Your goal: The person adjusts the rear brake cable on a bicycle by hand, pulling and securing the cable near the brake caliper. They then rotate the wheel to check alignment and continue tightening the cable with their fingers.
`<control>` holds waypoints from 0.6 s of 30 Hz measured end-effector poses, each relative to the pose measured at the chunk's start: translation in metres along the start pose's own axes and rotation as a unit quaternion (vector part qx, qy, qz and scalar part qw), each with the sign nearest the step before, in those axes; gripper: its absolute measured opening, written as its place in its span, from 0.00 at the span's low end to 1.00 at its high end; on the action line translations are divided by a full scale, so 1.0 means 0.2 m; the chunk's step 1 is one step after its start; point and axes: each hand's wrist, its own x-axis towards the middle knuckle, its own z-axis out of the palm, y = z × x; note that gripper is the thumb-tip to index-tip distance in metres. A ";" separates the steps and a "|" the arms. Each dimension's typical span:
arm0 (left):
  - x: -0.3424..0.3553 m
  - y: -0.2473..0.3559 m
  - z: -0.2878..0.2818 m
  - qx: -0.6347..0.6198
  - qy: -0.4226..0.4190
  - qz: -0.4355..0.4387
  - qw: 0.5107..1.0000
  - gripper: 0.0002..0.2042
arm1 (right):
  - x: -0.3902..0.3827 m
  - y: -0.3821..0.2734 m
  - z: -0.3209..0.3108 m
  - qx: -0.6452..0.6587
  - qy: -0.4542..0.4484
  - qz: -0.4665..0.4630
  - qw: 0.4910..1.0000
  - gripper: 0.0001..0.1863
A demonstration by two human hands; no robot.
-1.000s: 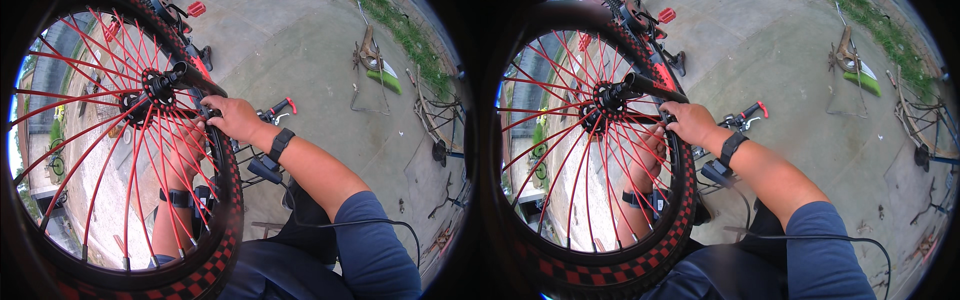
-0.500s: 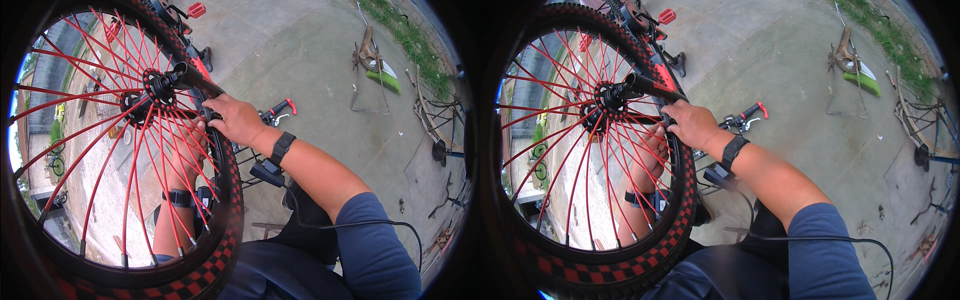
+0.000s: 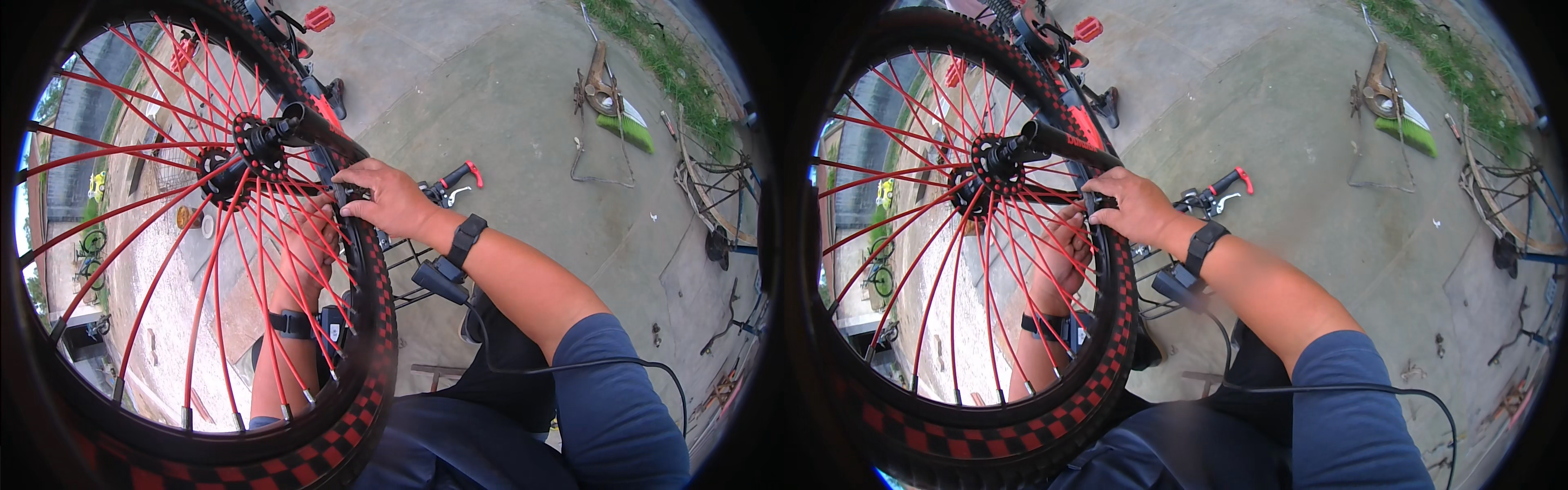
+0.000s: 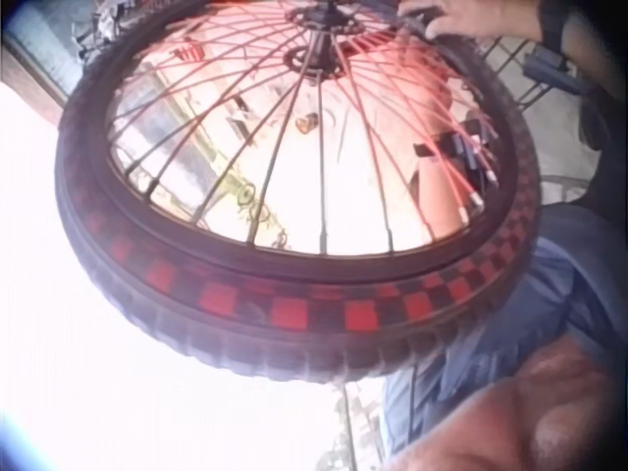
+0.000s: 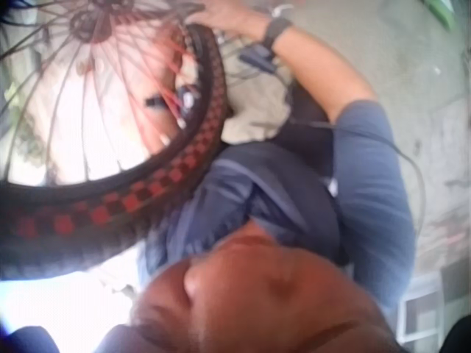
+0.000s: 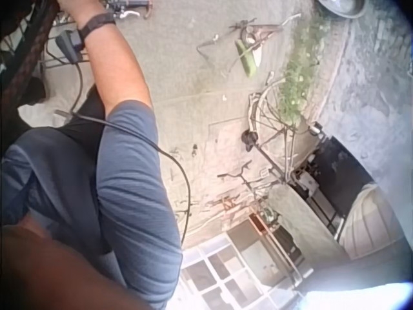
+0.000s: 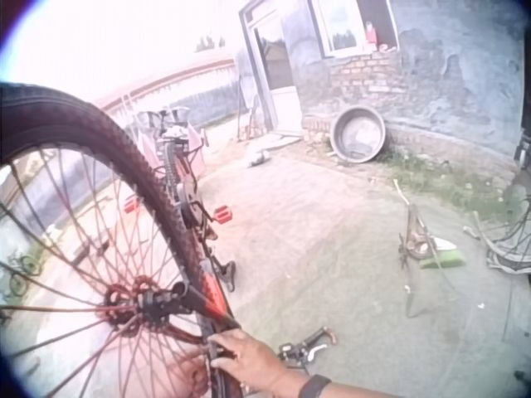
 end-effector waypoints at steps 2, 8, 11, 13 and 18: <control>0.01 -0.01 -0.01 -0.014 -0.007 -0.001 1.000 0.10 | 0.00 0.01 0.00 0.011 -0.007 0.003 1.000 0.27; 0.01 -0.02 0.00 -0.048 0.005 -0.009 0.999 0.08 | 0.00 0.01 0.00 0.046 -0.033 0.033 0.998 0.27; 0.00 -0.01 0.02 -0.052 0.016 -0.010 0.998 0.07 | 0.00 0.02 -0.01 0.060 -0.037 0.021 0.997 0.27; -0.01 -0.01 0.01 -0.056 0.021 -0.010 0.998 0.06 | 0.00 0.02 -0.01 0.059 -0.043 0.018 0.997 0.27; -0.01 -0.02 0.02 -0.045 0.024 -0.004 0.999 0.05 | 0.00 0.04 -0.02 0.063 -0.048 0.004 0.997 0.27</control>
